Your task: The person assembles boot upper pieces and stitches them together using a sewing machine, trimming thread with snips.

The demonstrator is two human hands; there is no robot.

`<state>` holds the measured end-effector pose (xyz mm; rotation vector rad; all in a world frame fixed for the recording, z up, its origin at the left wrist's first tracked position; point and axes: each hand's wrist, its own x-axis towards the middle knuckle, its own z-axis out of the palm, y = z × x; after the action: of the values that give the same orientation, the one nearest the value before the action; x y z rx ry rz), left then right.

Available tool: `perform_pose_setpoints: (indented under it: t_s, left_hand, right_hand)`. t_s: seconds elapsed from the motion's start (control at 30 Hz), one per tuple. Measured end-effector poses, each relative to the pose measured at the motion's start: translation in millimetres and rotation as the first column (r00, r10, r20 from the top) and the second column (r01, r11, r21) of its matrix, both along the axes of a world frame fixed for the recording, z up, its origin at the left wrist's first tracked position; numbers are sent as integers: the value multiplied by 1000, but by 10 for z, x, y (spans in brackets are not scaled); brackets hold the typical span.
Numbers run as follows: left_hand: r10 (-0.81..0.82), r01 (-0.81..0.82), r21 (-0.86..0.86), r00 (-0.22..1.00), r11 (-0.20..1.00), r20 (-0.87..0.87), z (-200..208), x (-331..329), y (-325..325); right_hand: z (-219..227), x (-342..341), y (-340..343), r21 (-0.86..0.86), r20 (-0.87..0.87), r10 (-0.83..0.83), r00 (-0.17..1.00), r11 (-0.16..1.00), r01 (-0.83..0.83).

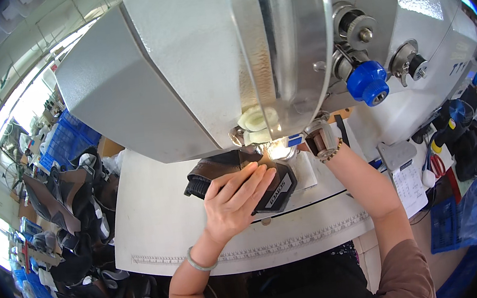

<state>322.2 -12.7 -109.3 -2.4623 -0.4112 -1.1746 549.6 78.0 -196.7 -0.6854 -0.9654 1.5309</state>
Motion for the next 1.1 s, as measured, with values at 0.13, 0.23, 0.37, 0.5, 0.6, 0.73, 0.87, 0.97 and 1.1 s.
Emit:
perform_pose_setpoints:
  t_s: [0.13, 0.23, 0.37, 0.5, 0.6, 0.73, 0.87, 0.97, 1.1]
  left_hand:
    - [-31, 30, -23, 999, 999, -22, 29, 0, 63]
    - [-23, 22, -15, 998, 1000, -53, 39, -15, 128]
    - [-39, 34, -92, 998, 995, -50, 53, -35, 160]
    - [-31, 30, -82, 999, 996, -17, 35, 14, 92]
    - [10, -7, -126, 1000, 992, 22, 19, 52, 31]
    - [15, -12, -137, 1000, 991, 21, 16, 59, 40]
    - [-23, 29, -151, 999, 988, 42, 21, 37, 107]
    - [-51, 58, -174, 998, 983, 46, 22, 20, 145]
    - [-80, 92, -216, 995, 972, 62, 14, 9, 180]
  right_hand:
    - [234, -71, -270, 10, -79, -90, 993, 996, 91]
    - [435, -118, -456, 7, -129, -164, 978, 986, 166]
    - [575, -185, -556, 3, -156, -193, 969, 981, 196]
    - [596, -216, -570, 50, -183, -187, 965, 979, 199]
    - [637, -245, -606, 60, -132, -227, 965, 970, 236]
    - [746, -322, -724, 158, -169, -224, 960, 955, 251]
    - [816, -367, -757, 94, -85, -329, 941, 937, 336]
    - [773, -365, -700, 109, -176, -306, 936, 939, 327]
    - [654, -344, -617, 66, -184, -341, 922, 931, 358]
